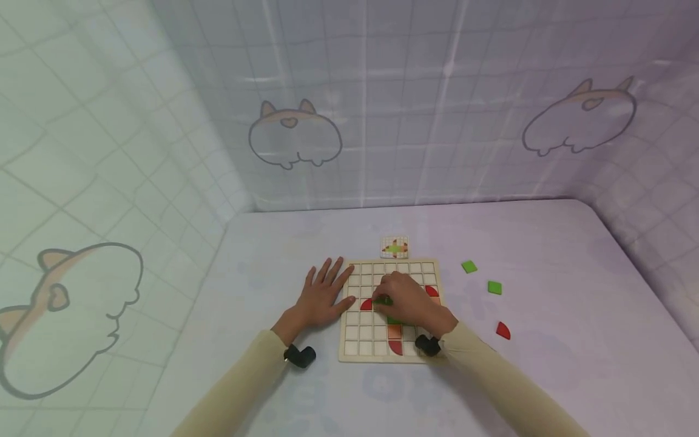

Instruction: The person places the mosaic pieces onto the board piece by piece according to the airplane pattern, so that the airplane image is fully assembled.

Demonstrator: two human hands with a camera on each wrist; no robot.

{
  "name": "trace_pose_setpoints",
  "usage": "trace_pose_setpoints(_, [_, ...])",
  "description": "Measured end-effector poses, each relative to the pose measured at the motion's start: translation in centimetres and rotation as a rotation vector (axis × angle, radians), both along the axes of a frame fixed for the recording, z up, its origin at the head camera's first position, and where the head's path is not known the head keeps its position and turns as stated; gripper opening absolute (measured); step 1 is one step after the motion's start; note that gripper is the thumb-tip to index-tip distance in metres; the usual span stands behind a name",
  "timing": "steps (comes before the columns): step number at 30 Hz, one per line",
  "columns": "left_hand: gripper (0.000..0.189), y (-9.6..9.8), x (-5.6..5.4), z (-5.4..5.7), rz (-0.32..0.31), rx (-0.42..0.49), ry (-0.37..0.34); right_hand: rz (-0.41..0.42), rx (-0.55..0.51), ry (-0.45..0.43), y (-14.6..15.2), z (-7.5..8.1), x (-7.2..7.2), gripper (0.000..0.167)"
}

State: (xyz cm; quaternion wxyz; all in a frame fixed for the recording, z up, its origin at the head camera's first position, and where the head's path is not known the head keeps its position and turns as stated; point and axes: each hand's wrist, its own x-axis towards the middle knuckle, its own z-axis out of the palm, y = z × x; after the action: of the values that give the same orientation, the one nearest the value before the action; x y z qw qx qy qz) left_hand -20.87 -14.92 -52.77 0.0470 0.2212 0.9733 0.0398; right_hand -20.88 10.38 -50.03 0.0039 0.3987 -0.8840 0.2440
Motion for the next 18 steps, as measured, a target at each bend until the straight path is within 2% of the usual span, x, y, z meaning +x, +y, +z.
trace_pose_setpoints(10, [0.077, 0.2, -0.2, -0.2, 0.013, -0.007, 0.006, -0.041, -0.076, 0.04, 3.7, 0.0, 0.3, 0.007])
trace_pose_setpoints(13, [0.076, 0.1, -0.1, -0.2, 0.002, 0.017, 0.022, -0.096, -0.078, 0.026, 4.9, -0.1, 0.3, 0.007])
trace_pose_setpoints(18, [0.075, 0.1, 0.0, -0.1, -0.006, 0.03, 0.023, -0.235, -0.031, 0.009, 6.9, -0.2, 0.2, 0.007])
